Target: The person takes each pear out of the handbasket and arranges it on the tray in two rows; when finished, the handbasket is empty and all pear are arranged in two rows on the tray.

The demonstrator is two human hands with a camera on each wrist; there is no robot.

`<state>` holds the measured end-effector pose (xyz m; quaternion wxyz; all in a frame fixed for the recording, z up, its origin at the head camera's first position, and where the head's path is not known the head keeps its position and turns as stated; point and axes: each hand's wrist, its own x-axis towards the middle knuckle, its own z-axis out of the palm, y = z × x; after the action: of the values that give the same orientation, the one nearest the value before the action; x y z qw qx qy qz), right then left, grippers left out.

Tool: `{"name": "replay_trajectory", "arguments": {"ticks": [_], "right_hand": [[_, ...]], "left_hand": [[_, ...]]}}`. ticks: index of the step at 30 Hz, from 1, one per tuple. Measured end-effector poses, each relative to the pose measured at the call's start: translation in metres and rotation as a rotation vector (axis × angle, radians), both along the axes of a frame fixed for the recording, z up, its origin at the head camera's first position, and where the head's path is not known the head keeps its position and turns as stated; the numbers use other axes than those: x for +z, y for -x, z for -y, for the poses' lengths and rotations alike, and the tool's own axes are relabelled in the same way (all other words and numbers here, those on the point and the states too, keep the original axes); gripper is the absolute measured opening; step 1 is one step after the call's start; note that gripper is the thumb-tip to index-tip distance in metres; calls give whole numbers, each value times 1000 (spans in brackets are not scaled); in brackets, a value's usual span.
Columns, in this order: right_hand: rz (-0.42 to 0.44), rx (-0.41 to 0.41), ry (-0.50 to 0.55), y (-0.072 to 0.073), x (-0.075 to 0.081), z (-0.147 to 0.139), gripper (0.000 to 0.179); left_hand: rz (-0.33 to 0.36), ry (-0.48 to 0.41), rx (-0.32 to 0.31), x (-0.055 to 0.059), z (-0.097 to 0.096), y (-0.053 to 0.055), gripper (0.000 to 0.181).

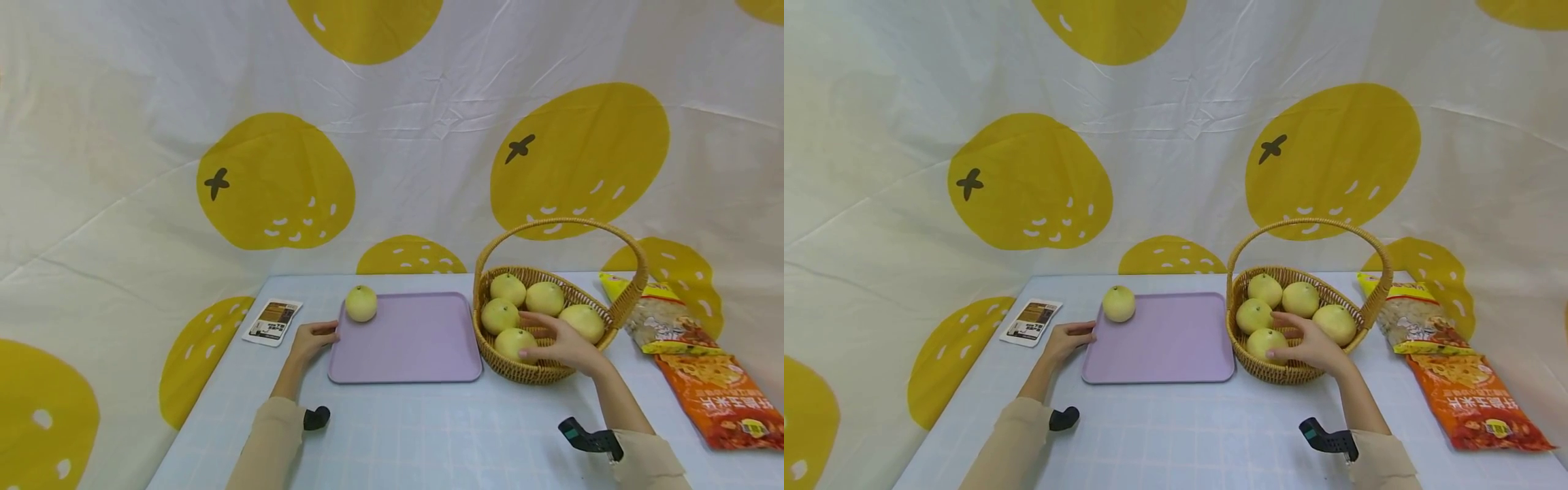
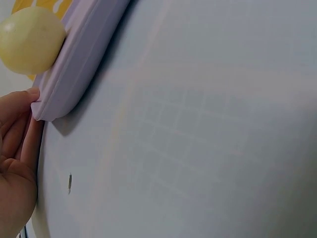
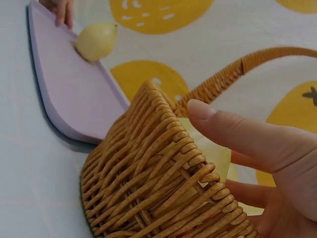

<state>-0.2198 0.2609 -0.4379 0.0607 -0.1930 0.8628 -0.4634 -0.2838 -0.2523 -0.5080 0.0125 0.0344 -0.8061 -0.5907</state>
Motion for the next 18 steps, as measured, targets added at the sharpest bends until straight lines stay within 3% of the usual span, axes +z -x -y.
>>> {"name": "replay_trajectory", "arguments": {"ticks": [10,18], "right_hand": [[-2,-5,-81,-1,3,2,64],[-69,-39,-112,-2,1,4,53]], "left_hand": [[6,1,-8,1,-2,-1,41],[4,16,5,1,-2,-1,40]]}}
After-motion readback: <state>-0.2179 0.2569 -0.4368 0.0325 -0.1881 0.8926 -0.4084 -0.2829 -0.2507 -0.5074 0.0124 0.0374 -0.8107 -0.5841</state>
